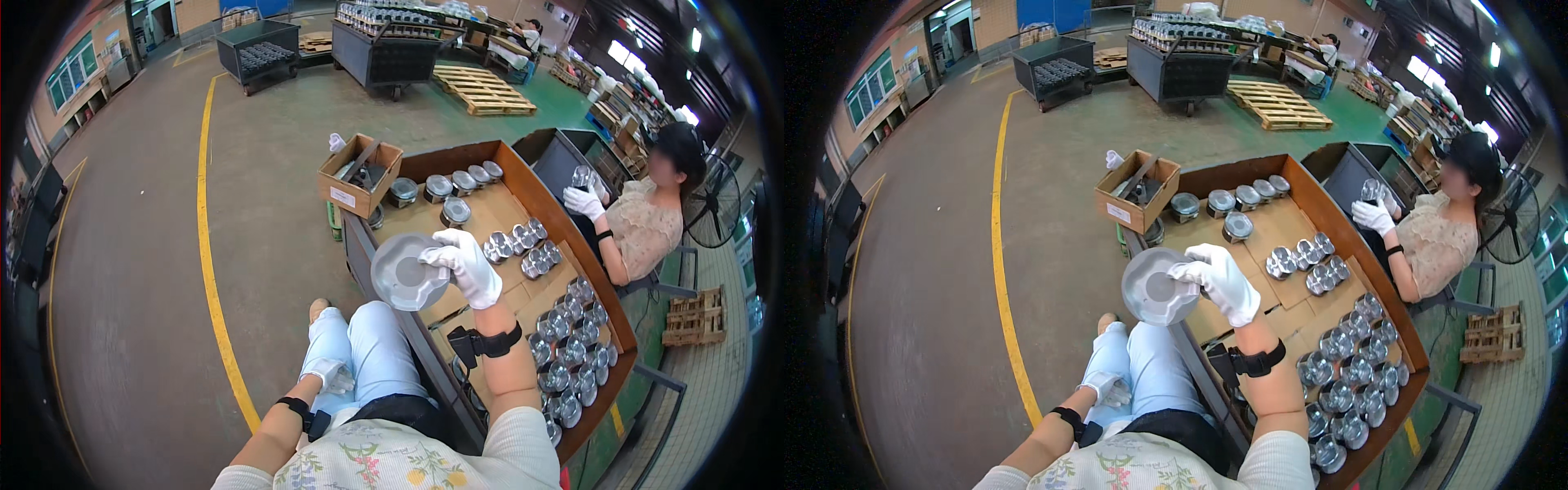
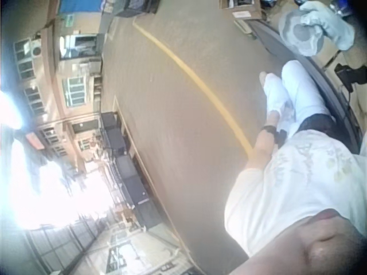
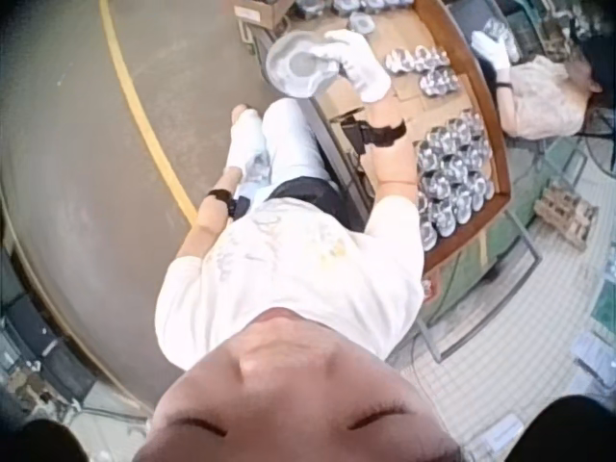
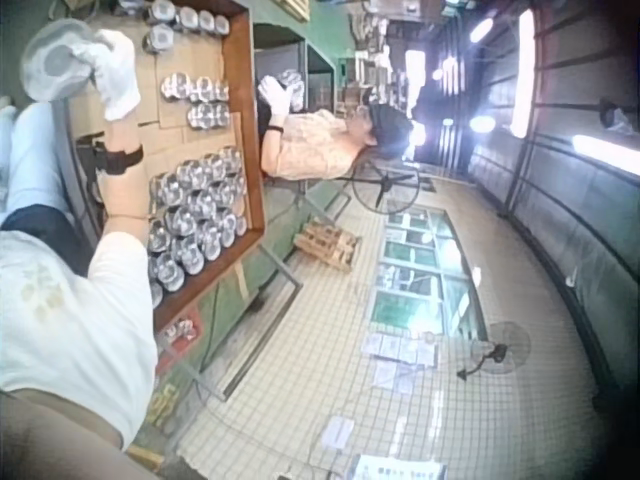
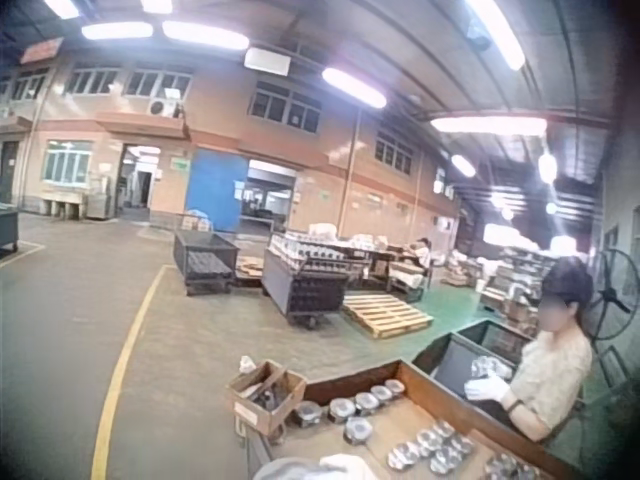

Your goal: Inspecting and marking metal pistons for quality control in a manufacturing setting.

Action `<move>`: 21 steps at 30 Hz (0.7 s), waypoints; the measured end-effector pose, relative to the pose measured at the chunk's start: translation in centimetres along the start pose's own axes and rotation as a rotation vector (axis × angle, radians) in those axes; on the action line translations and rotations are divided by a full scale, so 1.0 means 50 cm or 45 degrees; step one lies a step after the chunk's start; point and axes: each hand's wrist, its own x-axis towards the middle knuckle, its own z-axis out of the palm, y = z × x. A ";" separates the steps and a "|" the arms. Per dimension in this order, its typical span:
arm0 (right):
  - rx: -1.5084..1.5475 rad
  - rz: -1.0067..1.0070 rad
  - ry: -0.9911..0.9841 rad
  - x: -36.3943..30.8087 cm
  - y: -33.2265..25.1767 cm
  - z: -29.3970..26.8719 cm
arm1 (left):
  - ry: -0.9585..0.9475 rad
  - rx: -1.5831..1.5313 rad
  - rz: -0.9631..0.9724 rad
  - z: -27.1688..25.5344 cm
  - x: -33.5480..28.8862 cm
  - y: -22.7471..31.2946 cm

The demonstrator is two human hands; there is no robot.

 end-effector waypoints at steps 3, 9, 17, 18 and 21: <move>-0.165 -0.020 -0.161 -0.001 0.005 -0.005 | 0.008 0.073 0.044 0.009 -0.020 0.004; -0.327 -0.033 -0.429 -0.012 -0.029 0.043 | -0.312 -0.039 1.161 -0.003 -0.101 0.097; -1.150 -0.735 -0.684 -0.060 -0.067 0.109 | -0.249 0.247 1.597 0.056 -0.380 0.202; -1.294 -0.862 -0.661 -0.066 -0.070 0.114 | -0.127 0.344 1.635 0.052 -0.381 0.196; -1.548 -1.042 -0.590 -0.082 -0.064 0.118 | 0.075 0.358 1.826 0.050 -0.365 0.179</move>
